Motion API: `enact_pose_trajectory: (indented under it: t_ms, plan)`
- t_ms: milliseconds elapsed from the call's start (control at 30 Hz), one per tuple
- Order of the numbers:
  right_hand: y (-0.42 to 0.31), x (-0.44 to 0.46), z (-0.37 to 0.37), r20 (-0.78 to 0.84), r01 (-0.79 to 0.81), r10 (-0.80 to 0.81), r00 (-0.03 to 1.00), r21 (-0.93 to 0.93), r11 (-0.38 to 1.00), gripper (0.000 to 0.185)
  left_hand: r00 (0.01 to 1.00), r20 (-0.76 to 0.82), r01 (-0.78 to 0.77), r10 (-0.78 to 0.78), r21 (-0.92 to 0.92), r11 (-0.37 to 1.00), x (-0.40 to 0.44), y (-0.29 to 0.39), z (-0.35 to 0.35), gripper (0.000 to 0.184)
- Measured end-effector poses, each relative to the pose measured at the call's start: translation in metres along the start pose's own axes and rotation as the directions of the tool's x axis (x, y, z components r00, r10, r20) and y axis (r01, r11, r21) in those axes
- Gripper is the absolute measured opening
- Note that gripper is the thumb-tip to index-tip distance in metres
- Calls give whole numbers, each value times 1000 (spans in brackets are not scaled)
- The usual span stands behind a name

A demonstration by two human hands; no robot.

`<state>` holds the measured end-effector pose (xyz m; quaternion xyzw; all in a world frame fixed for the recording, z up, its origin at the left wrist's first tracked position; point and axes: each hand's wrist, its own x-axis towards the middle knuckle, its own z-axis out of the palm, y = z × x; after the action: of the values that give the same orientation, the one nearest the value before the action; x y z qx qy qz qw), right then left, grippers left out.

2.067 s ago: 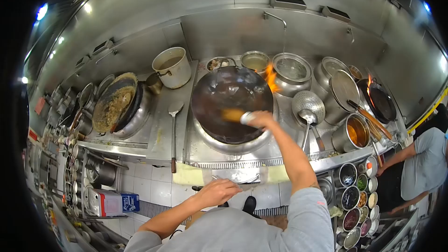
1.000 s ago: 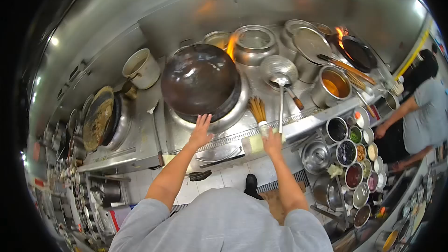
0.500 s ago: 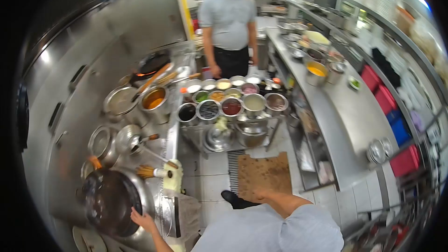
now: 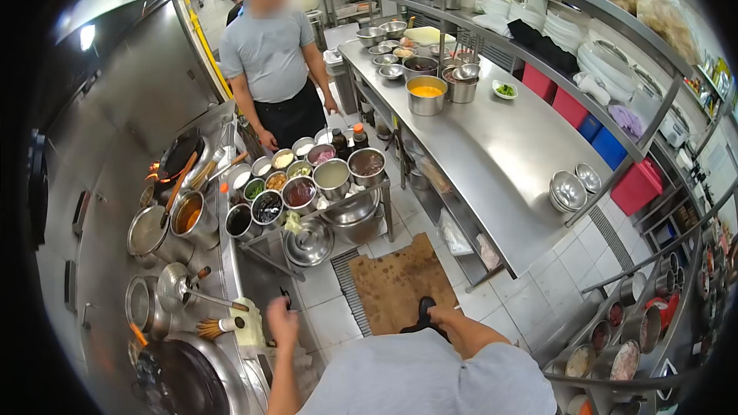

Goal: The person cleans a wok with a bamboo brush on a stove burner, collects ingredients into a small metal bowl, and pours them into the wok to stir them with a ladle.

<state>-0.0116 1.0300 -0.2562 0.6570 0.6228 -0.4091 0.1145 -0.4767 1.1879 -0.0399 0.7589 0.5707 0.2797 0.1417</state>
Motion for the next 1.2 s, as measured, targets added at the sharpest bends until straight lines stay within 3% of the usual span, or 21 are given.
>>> enact_pose_trajectory:
  t_ms: [33, 67, 100, 167, 233, 300, 367, 400, 467, 533, 633, 767, 833, 900, 933, 967, 1033, 1067, 1100, 1167, 1200]
  plan:
    - [5, 7, -13, -8, 8, -8, 1000, 3, 1000, 41, 990, 142, 5, 0, -37, 999, -12, -5, 54, 44]
    - [10, 13, -26, -194, 80, -62, 979, 88, 993, 39, 815, 570, 255, -102, -195, 947, -16, -17, 108, 43]
    - [17, 17, -42, -374, 164, -96, 922, 155, 974, 38, 699, 715, 239, -6, -226, 944, -28, -7, 148, 45]
    - [1, -18, -118, -584, 151, 113, 804, 384, 911, 40, 515, 851, 166, 100, -214, 963, -84, -61, 270, 40]
    - [25, -21, -167, -888, 153, 191, 419, 277, 949, 43, 402, 915, 117, 10, -62, 991, -89, -40, 263, 39]
    - [70, -23, -223, -945, 136, 305, 121, 320, 938, 48, 400, 917, 49, 4, -26, 998, -75, -33, 250, 39]
    - [112, -31, -268, -889, 39, 450, 87, 454, 890, 56, 445, 895, -50, 34, -13, 999, -50, -26, 242, 40]
    - [133, -32, -285, -893, 40, 440, 96, 446, 894, 56, 473, 879, -100, 53, -7, 995, -37, -20, 241, 40]
    - [164, -27, -317, -928, -194, 372, 27, 361, 912, 62, 506, 860, -128, 66, -1, 992, -9, -8, 242, 41]
    - [179, -18, -341, -924, -234, 378, 57, 356, 905, 63, 606, 777, 138, -171, 109, 984, 17, 2, 246, 37]
    - [196, 9, -375, -930, -280, 355, 99, 316, 906, 62, 638, 727, 152, -253, 203, 967, 53, 44, 256, 33]
    - [206, 46, -423, -935, -257, 335, 113, 298, 919, 58, 750, 620, 167, -230, 160, 973, 89, 71, 283, 30]
    - [218, 66, -446, -907, -275, 411, 94, 373, 886, 57, 729, 655, 97, -199, 189, 977, 113, 63, 292, 27]
    - [230, 79, -460, -870, -300, 487, 82, 444, 844, 56, 553, 814, 261, -178, 34, 965, 130, 51, 299, 30]
    - [236, 85, -468, -843, -315, 534, 61, 491, 812, 55, 511, 846, 280, -155, 6, 960, 137, 32, 311, 37]
    - [240, 91, -476, -815, -331, 578, 39, 535, 777, 54, 508, 848, 277, -149, 3, 961, 150, 28, 313, 37]
    - [245, 100, -485, -792, -354, 610, 27, 564, 746, 53, 355, 892, 368, -279, 141, 919, 174, 22, 320, 41]
    - [246, 102, -492, -768, -368, 641, 15, 591, 717, 52, 482, 869, 204, -115, 17, 979, 181, 10, 325, 36]
    - [245, 105, -497, -770, -374, 639, 4, 591, 715, 52, 482, 870, 199, -103, 5, 980, 192, 3, 333, 36]
    - [240, 108, -499, -755, -474, 656, 19, 571, 670, 49, 281, 915, 178, -291, 248, 952, 220, -4, 347, 43]
    - [240, 110, -500, -755, -474, 656, 10, 574, 668, 49, 284, 916, 173, -283, 242, 955, 241, -3, 352, 43]
